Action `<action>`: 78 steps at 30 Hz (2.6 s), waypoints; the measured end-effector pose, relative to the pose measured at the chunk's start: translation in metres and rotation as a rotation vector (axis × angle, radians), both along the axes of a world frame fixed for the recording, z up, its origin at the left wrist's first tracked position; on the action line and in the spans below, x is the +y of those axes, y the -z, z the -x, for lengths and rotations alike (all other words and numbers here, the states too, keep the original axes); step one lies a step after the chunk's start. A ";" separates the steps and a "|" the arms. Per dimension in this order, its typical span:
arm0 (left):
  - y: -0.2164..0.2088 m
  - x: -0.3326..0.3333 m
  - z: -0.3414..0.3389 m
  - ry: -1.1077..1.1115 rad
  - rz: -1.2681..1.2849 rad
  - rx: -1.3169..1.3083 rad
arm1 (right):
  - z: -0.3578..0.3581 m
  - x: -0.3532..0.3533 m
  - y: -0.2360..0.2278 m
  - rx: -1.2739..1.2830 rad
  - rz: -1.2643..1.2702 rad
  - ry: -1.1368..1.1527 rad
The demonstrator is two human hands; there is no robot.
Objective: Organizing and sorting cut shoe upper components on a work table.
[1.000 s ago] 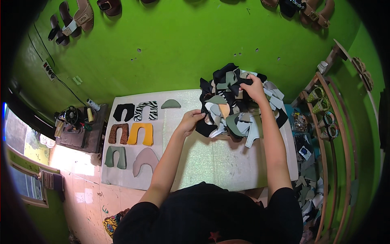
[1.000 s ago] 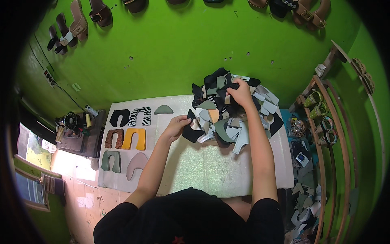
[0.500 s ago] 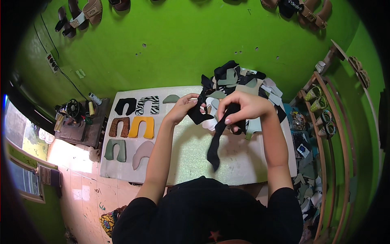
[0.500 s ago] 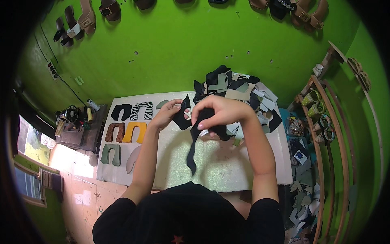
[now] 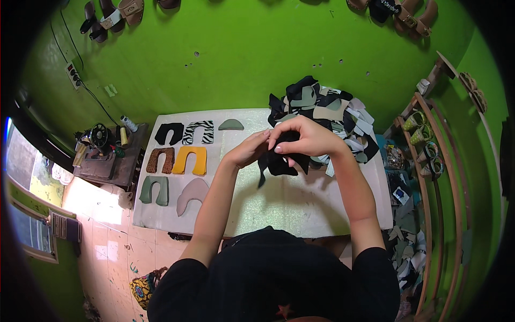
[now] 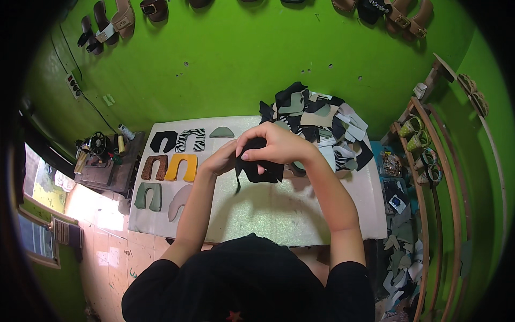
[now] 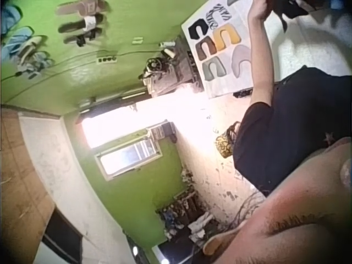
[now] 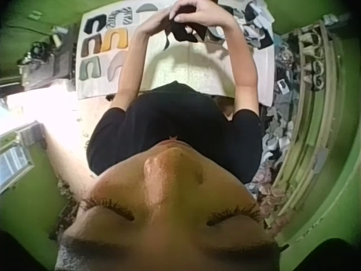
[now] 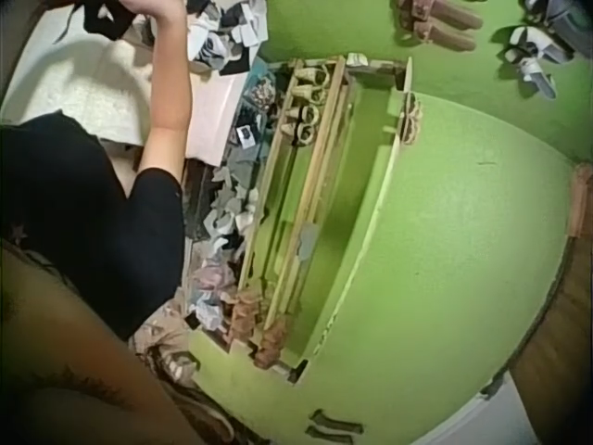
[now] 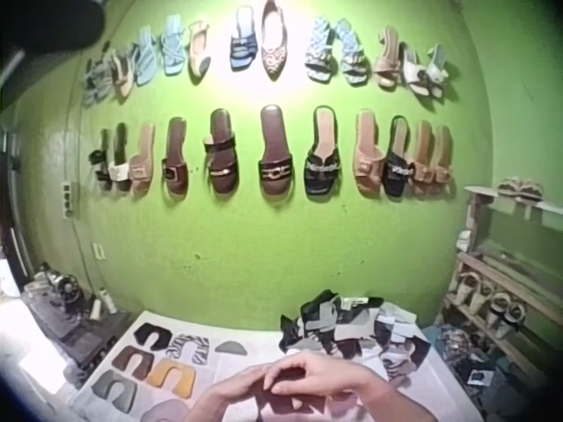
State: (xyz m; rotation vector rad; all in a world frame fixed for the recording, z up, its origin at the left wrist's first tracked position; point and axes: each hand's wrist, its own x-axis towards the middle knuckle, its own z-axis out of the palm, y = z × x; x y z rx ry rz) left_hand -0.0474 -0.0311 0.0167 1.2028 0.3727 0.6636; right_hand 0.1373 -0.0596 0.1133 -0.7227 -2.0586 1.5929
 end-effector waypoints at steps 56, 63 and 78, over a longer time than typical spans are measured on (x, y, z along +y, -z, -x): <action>-0.032 -0.030 0.049 0.086 -0.227 0.342 | 0.019 -0.018 0.095 0.108 0.250 0.247; -0.020 -0.027 0.076 -0.074 -0.255 0.403 | 0.061 -0.018 0.097 0.216 -0.039 0.555; -0.018 -0.024 0.143 -0.181 -0.267 0.494 | 0.120 0.005 0.101 0.100 -0.012 0.426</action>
